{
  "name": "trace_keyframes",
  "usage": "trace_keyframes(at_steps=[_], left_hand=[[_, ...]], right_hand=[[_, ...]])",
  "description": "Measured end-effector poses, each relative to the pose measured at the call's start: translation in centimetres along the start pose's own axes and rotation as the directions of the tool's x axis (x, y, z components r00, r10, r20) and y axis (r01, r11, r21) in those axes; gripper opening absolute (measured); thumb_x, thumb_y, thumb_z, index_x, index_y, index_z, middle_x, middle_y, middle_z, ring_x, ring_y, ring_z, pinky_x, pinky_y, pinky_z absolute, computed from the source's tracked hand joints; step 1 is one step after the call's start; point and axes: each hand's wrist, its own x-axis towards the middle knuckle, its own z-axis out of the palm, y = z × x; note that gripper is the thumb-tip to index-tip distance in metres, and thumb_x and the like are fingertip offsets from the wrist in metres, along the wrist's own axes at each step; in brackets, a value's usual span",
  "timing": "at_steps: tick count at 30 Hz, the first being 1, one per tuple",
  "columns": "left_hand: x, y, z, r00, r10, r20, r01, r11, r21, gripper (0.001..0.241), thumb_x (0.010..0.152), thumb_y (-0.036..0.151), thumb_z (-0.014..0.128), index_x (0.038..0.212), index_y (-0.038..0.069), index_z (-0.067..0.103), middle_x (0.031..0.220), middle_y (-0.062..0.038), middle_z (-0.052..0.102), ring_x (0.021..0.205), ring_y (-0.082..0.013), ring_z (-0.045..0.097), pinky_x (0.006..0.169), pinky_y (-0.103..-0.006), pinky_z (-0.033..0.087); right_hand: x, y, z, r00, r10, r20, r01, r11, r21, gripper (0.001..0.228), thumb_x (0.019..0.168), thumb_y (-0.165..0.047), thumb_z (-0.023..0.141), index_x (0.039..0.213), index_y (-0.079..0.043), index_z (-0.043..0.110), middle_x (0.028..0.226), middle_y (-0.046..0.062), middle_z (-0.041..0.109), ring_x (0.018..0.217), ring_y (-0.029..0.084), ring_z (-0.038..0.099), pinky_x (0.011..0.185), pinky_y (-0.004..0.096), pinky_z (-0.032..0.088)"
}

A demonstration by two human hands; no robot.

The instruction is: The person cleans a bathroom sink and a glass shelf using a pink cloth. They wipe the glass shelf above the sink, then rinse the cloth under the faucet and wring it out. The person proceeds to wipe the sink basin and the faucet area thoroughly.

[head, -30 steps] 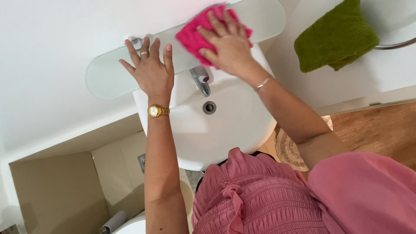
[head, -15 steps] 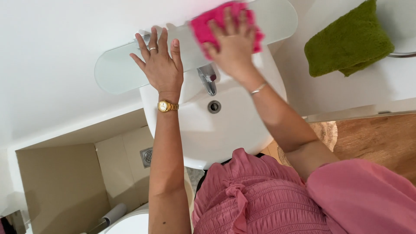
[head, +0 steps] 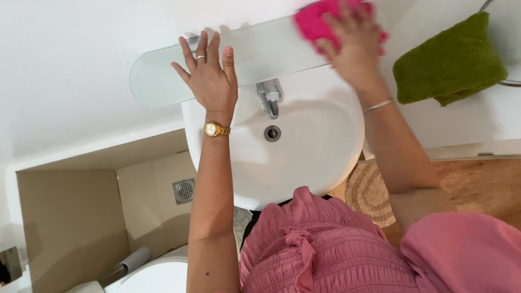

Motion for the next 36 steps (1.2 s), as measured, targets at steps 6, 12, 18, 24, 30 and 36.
trace_keyframes(at_steps=[6, 12, 18, 24, 30, 36], left_hand=[[-0.1, 0.5, 0.4, 0.999, 0.025, -0.032, -0.024, 1.0, 0.019, 0.062, 0.106, 0.056, 0.026, 0.137, 0.02, 0.066, 0.149, -0.003, 0.058, 0.151, -0.0306, 0.016, 0.118, -0.0736, 0.009], [-0.1, 0.4, 0.6, 0.999, 0.04, -0.035, -0.04, 0.999, 0.001, 0.063, 0.106, 0.057, 0.026, 0.137, 0.021, 0.067, 0.149, 0.0, 0.058, 0.151, -0.0292, 0.018, 0.122, -0.0678, 0.009], [-0.3, 1.0, 2.2, 0.99, 0.138, -0.037, -0.136, 0.989, 0.048, 0.05, 0.105, 0.056, 0.044, 0.138, 0.027, 0.067, 0.156, 0.004, 0.048, 0.153, -0.0306, 0.019, 0.123, -0.0689, 0.014], [-1.5, 10.0, 4.7, 0.967, 0.246, 0.066, -0.255, 0.927, 0.274, 0.087, 0.095, 0.085, 0.051, 0.155, 0.023, 0.043, 0.162, -0.003, 0.045, 0.152, -0.0305, 0.043, 0.122, -0.067, 0.034], [-1.9, 10.5, 5.1, 0.942, 0.206, 0.265, -0.268, 0.936, 0.227, 0.068, 0.095, 0.072, 0.036, 0.148, 0.033, 0.053, 0.157, 0.002, 0.049, 0.152, -0.0352, 0.02, 0.115, -0.0836, 0.015], [-1.0, -1.0, 0.6, 0.939, 0.323, 0.115, -0.338, 0.93, 0.145, 0.054, 0.095, 0.07, 0.055, 0.135, 0.036, 0.069, 0.151, 0.003, 0.052, 0.148, -0.0368, 0.02, 0.107, -0.0858, 0.021]], right_hand=[[-0.8, 2.3, -2.1, 0.953, 0.281, 0.114, -0.28, 0.96, -0.025, 0.063, 0.108, -0.051, 0.05, 0.157, -0.01, 0.054, 0.162, 0.02, 0.029, 0.14, 0.054, 0.019, 0.107, 0.077, 0.023], [0.5, -6.6, 1.5, 0.964, 0.218, 0.153, -0.212, 0.976, -0.055, 0.066, 0.107, -0.061, 0.047, 0.161, -0.023, 0.047, 0.166, 0.016, 0.018, 0.146, 0.05, 0.01, 0.111, 0.075, 0.021], [2.6, -8.7, -1.5, 0.987, -0.001, 0.159, -0.123, 0.629, 0.767, 0.048, 0.114, -0.024, 0.045, 0.16, -0.012, 0.034, 0.167, 0.016, 0.028, 0.156, 0.027, 0.027, 0.127, 0.036, 0.018], [2.1, -3.0, 0.4, 0.973, 0.168, -0.157, -0.079, 0.886, 0.456, 0.062, 0.114, -0.044, 0.03, 0.147, 0.003, 0.056, 0.154, 0.025, 0.045, 0.145, 0.044, 0.024, 0.119, 0.057, 0.023], [1.4, -2.5, 1.7, 0.951, 0.272, -0.144, -0.199, 0.901, 0.386, 0.057, 0.114, -0.044, 0.031, 0.155, -0.011, 0.053, 0.162, 0.013, 0.037, 0.149, 0.036, 0.013, 0.118, 0.068, 0.008], [1.3, -2.2, 2.3, 0.95, 0.238, -0.204, -0.142, 0.907, 0.396, 0.061, 0.114, -0.046, 0.033, 0.149, -0.004, 0.061, 0.156, 0.024, 0.043, 0.144, 0.039, 0.012, 0.111, 0.073, 0.006]])
